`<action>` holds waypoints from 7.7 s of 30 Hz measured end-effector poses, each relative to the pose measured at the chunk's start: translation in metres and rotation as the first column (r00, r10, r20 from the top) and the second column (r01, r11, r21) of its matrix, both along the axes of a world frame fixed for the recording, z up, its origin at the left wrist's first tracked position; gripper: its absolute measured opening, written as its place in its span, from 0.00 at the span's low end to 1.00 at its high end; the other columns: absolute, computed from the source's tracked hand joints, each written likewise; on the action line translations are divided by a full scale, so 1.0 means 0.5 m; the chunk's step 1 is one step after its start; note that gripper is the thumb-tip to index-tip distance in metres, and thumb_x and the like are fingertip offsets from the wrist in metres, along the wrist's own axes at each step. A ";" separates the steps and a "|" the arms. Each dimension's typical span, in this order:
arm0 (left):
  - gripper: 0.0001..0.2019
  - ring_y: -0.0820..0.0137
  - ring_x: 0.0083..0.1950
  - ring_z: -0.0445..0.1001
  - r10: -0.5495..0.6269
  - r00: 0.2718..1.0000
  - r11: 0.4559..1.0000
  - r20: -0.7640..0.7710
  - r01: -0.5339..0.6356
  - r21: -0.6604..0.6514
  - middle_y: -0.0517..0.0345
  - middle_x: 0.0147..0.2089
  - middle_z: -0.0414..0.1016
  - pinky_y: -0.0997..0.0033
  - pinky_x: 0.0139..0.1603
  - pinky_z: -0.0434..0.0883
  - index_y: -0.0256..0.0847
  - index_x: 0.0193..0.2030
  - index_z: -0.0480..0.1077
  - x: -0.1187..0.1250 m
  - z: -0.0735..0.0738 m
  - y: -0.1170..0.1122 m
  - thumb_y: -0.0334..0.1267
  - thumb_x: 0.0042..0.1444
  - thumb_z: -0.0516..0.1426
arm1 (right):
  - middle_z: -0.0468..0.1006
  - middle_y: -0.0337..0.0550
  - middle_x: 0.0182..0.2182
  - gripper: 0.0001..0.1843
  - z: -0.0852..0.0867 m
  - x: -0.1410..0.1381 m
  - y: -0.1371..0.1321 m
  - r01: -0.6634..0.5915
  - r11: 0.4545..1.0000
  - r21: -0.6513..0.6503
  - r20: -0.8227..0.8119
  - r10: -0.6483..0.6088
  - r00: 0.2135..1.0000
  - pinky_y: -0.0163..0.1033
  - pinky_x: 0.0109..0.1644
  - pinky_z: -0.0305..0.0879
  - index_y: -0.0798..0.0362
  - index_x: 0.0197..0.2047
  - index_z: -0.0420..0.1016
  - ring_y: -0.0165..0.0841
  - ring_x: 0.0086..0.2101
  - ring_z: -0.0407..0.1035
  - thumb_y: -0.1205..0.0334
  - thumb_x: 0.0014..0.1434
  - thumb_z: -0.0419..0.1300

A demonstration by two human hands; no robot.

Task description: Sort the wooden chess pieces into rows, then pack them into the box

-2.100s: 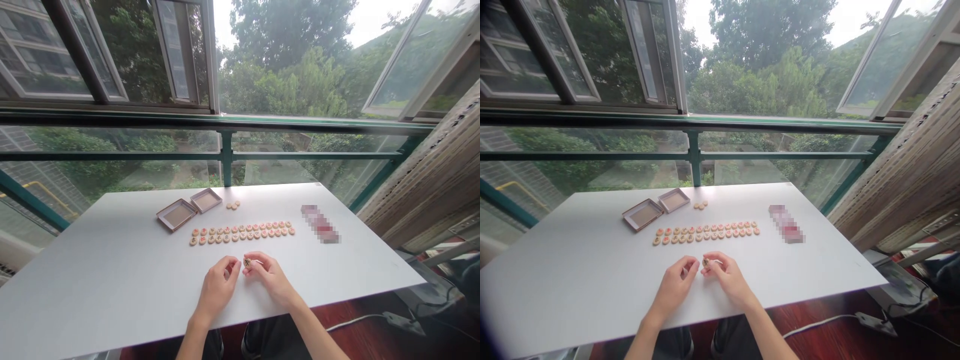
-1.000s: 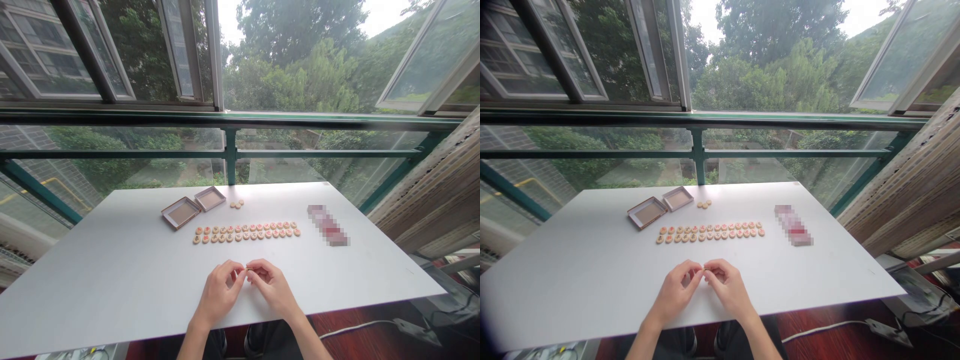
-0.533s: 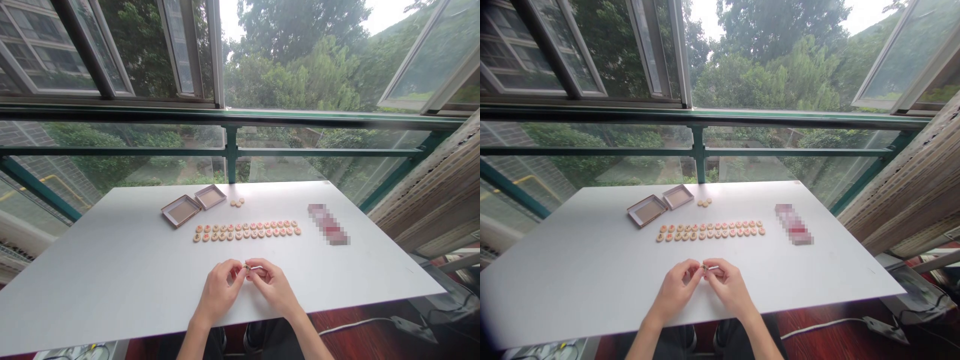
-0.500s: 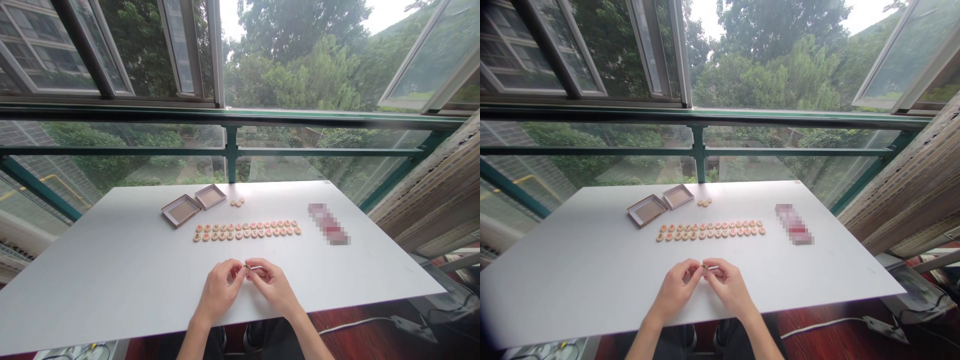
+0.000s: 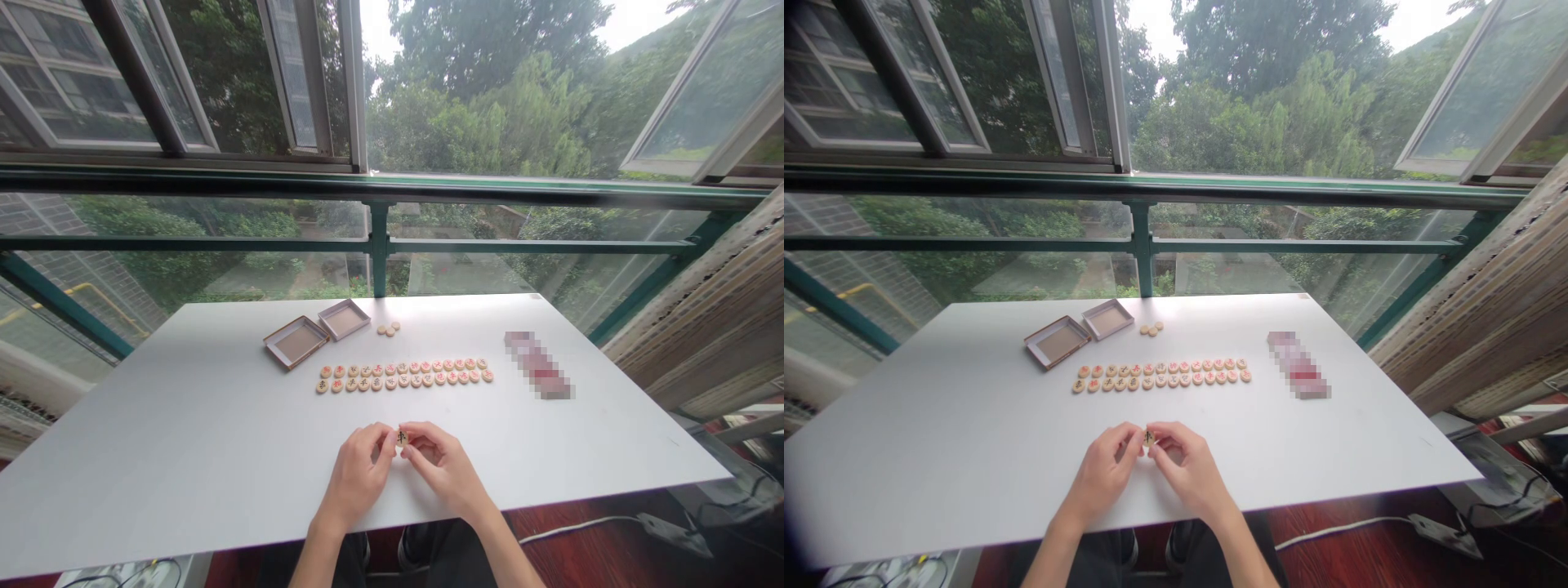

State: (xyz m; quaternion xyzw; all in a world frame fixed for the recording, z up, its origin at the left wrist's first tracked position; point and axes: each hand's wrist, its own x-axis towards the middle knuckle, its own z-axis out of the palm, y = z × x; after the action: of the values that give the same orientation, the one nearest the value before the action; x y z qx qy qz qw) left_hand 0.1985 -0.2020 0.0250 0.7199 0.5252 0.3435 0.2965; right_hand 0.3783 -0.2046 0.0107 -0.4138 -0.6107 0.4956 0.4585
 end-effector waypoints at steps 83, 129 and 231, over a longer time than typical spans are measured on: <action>0.08 0.64 0.38 0.75 -0.039 0.996 0.996 -0.077 0.045 0.077 0.58 0.36 0.79 0.64 0.43 0.70 0.46 0.40 0.74 -0.001 0.000 -0.006 0.41 0.65 0.53 | 0.78 0.41 0.39 0.06 0.013 -0.003 -0.004 0.034 0.998 0.061 0.044 -0.037 0.998 0.40 0.48 0.73 0.49 0.43 0.76 0.35 0.40 0.75 0.59 0.64 0.61; 0.13 0.66 0.35 0.72 0.018 0.997 0.999 -0.075 -0.014 0.052 0.61 0.33 0.78 0.68 0.41 0.64 0.46 0.35 0.73 -0.003 -0.009 -0.004 0.42 0.68 0.50 | 0.82 0.50 0.27 0.17 -0.026 0.382 0.290 0.629 0.737 0.247 0.549 -0.641 0.537 0.38 0.29 0.63 0.56 0.35 0.78 0.38 0.25 0.74 0.49 0.53 0.62; 0.15 0.66 0.35 0.73 0.004 0.998 0.999 -0.064 -0.001 0.041 0.61 0.31 0.77 0.69 0.40 0.67 0.46 0.33 0.71 0.002 0.005 -0.003 0.43 0.69 0.49 | 0.80 0.43 0.44 0.13 0.000 -0.001 0.001 0.024 0.997 0.080 0.074 -0.030 0.997 0.44 0.49 0.76 0.45 0.52 0.76 0.38 0.41 0.77 0.56 0.65 0.61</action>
State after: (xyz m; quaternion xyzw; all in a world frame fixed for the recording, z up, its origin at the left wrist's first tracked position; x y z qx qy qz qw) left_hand 0.1994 -0.2035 0.0277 0.7357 0.5282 0.3314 0.2643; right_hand 0.3777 -0.2040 0.0107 -0.4218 -0.6410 0.4490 0.4579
